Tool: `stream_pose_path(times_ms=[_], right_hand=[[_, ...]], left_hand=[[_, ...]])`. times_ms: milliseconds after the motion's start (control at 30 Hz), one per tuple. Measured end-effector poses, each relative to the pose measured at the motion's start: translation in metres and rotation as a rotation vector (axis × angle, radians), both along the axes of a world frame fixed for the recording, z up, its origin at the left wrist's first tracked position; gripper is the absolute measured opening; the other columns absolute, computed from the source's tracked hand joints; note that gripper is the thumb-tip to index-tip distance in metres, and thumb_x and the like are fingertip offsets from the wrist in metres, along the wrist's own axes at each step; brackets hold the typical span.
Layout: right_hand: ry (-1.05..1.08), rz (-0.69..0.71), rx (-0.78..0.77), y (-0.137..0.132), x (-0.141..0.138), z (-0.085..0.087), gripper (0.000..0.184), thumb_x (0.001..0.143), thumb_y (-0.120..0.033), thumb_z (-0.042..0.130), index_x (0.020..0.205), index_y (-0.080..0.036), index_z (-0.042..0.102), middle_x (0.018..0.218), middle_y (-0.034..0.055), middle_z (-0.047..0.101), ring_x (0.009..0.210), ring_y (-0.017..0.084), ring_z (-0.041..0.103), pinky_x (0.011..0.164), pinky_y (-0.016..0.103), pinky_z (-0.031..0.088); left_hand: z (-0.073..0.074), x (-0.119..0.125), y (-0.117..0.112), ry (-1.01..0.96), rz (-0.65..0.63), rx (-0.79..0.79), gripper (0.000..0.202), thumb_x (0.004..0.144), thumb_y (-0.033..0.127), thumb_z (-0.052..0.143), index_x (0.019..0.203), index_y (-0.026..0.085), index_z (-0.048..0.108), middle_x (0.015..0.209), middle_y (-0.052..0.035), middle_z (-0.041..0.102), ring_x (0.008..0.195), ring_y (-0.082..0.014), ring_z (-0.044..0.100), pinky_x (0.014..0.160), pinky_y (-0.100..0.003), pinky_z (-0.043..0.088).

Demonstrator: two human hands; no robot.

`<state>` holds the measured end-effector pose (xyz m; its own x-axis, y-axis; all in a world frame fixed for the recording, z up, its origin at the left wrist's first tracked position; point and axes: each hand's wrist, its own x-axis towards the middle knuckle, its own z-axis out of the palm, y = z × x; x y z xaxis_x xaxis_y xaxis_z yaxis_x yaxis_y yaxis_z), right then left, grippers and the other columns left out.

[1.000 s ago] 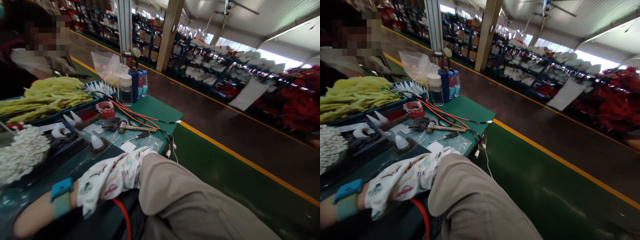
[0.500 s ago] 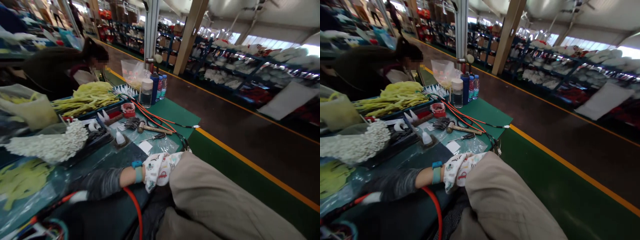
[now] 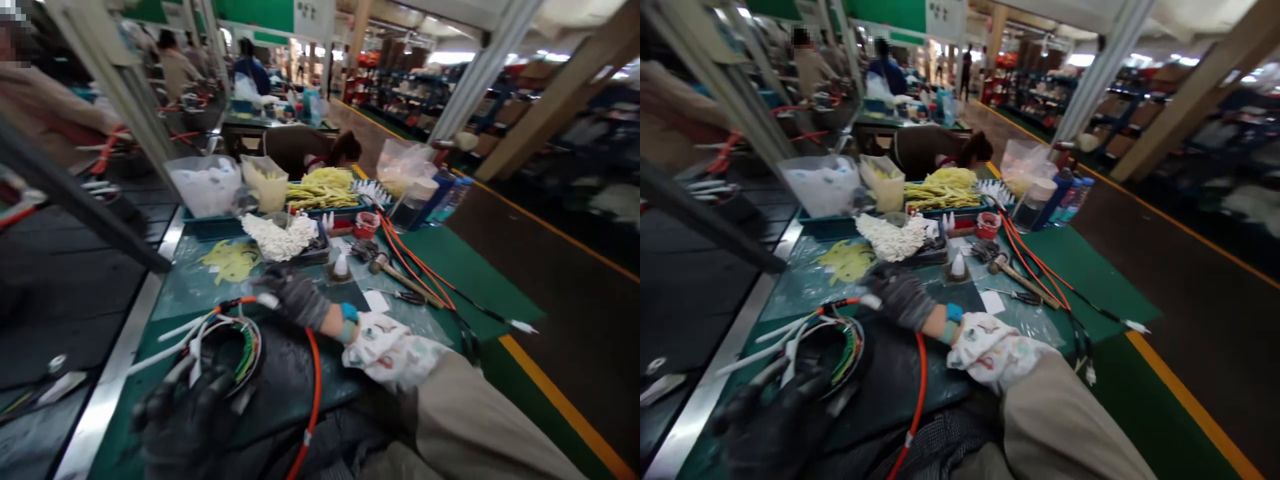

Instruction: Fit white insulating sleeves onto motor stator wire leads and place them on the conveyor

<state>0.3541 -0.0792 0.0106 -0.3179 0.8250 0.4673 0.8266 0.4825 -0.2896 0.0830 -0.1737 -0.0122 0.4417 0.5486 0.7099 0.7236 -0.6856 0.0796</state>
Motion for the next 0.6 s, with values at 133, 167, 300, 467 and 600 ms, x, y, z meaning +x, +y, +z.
stream_pose_path(times_ms=[133,167,300,467,600], right_hand=[[0.130,-0.204,0.177,0.008,0.056,0.001,0.033,0.111,-0.032,0.064,0.139,-0.022,0.078,0.138,0.0154,0.074,0.130,0.032,0.070,0.117,0.051,0.055],[0.141,-0.227,0.212,0.014,0.065,0.000,0.031,0.106,-0.031,0.069,0.134,-0.023,0.079,0.138,0.0155,0.074,0.131,0.035,0.068,0.117,0.056,0.053],[0.062,-0.167,0.261,0.036,0.072,-0.012,0.028,0.089,-0.028,0.086,0.118,-0.027,0.083,0.145,0.0150,0.073,0.139,0.044,0.059,0.120,0.071,0.044],[0.020,-0.135,0.371,0.052,0.049,-0.023,0.009,0.089,-0.027,0.084,0.097,-0.025,0.081,0.140,0.0162,0.076,0.133,0.043,0.058,0.122,0.072,0.041],[0.124,-0.153,0.405,0.055,0.040,-0.014,0.007,0.085,-0.029,0.080,0.091,-0.028,0.077,0.131,0.0122,0.077,0.126,0.038,0.065,0.116,0.066,0.050]], left_hand=[[-0.006,0.007,0.006,0.055,0.057,0.149,0.033,0.089,0.030,0.087,0.105,0.034,0.060,0.088,0.0017,0.082,0.105,-0.0362,0.073,0.090,-0.048,0.049],[-0.005,0.009,0.006,0.048,0.073,0.140,0.035,0.088,0.032,0.089,0.106,0.035,0.059,0.090,0.0014,0.082,0.106,-0.0368,0.073,0.091,-0.049,0.048],[-0.003,0.015,0.000,-0.025,0.130,0.089,0.031,0.087,0.033,0.086,0.106,0.036,0.061,0.099,0.0010,0.084,0.112,-0.0359,0.071,0.098,-0.050,0.044],[-0.005,0.023,-0.002,-0.089,0.141,0.101,0.033,0.079,0.029,0.089,0.100,0.034,0.064,0.100,0.0029,0.083,0.114,-0.0317,0.069,0.099,-0.046,0.044],[-0.010,0.024,0.001,-0.114,0.134,0.127,0.033,0.073,0.037,0.093,0.092,0.032,0.067,0.097,0.0008,0.081,0.118,-0.0303,0.066,0.107,-0.044,0.043]])
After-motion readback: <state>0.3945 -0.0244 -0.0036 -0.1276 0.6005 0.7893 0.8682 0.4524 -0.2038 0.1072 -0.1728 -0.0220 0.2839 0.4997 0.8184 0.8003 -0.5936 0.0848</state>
